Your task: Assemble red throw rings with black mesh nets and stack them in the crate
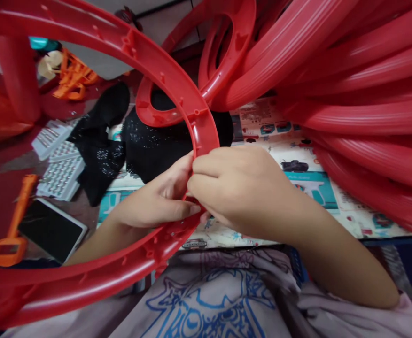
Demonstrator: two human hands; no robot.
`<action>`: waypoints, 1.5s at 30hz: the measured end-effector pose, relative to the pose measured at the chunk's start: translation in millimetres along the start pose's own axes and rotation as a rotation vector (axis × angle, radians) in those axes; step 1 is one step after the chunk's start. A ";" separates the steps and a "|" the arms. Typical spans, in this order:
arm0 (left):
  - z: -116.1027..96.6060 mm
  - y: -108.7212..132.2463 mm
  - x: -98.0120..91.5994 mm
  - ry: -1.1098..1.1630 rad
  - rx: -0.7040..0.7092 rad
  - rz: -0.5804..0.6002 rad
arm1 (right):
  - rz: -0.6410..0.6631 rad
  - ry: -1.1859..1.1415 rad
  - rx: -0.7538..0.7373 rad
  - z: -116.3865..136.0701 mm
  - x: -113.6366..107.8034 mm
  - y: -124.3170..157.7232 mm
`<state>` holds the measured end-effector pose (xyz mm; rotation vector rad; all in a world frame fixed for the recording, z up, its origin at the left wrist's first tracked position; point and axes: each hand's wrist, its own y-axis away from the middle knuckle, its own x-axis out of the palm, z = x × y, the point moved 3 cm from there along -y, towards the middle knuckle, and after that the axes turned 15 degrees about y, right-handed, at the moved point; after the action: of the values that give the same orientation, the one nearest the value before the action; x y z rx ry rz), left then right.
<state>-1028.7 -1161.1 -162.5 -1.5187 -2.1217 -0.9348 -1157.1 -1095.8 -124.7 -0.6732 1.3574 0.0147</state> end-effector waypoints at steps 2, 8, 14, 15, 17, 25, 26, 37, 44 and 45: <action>-2.1 -0.3 1.7 0.015 0.003 -0.010 | 0.038 -0.010 0.006 -1.8 2.4 -1.1; -4.3 1.4 4.4 0.057 -0.041 0.004 | 0.068 -0.029 0.028 -2.1 2.6 -0.4; -2.3 2.9 3.5 0.063 -0.076 0.023 | 0.106 -0.181 0.078 -1.3 3.9 -2.2; -2.4 3.1 3.8 0.064 -0.077 0.016 | 0.132 -0.224 0.098 -1.4 4.6 -3.3; -2.7 3.5 4.2 0.064 -0.069 -0.008 | 0.208 -0.294 0.154 -1.6 6.3 -5.6; -1.2 4.3 5.4 0.060 -0.069 -0.005 | 0.277 -0.219 0.109 -0.6 5.7 -3.9; -1.8 4.0 4.9 0.058 -0.061 -0.015 | 0.244 -0.162 0.076 -0.4 5.7 -3.0; -1.1 6.5 8.3 0.096 -0.116 0.047 | 0.097 0.033 -0.098 5.8 1.8 -3.1; -0.8 5.9 12.4 0.018 -0.029 -0.001 | 0.124 0.002 -0.073 6.7 3.1 -1.4; -0.3 6.0 12.0 0.004 -0.027 -0.014 | 0.116 -0.002 -0.066 7.0 3.1 -1.0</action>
<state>-1027.3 -1151.9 -152.9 -1.5155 -2.1281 -0.9740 -1149.7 -1094.7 -126.7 -0.6485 1.3976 0.1529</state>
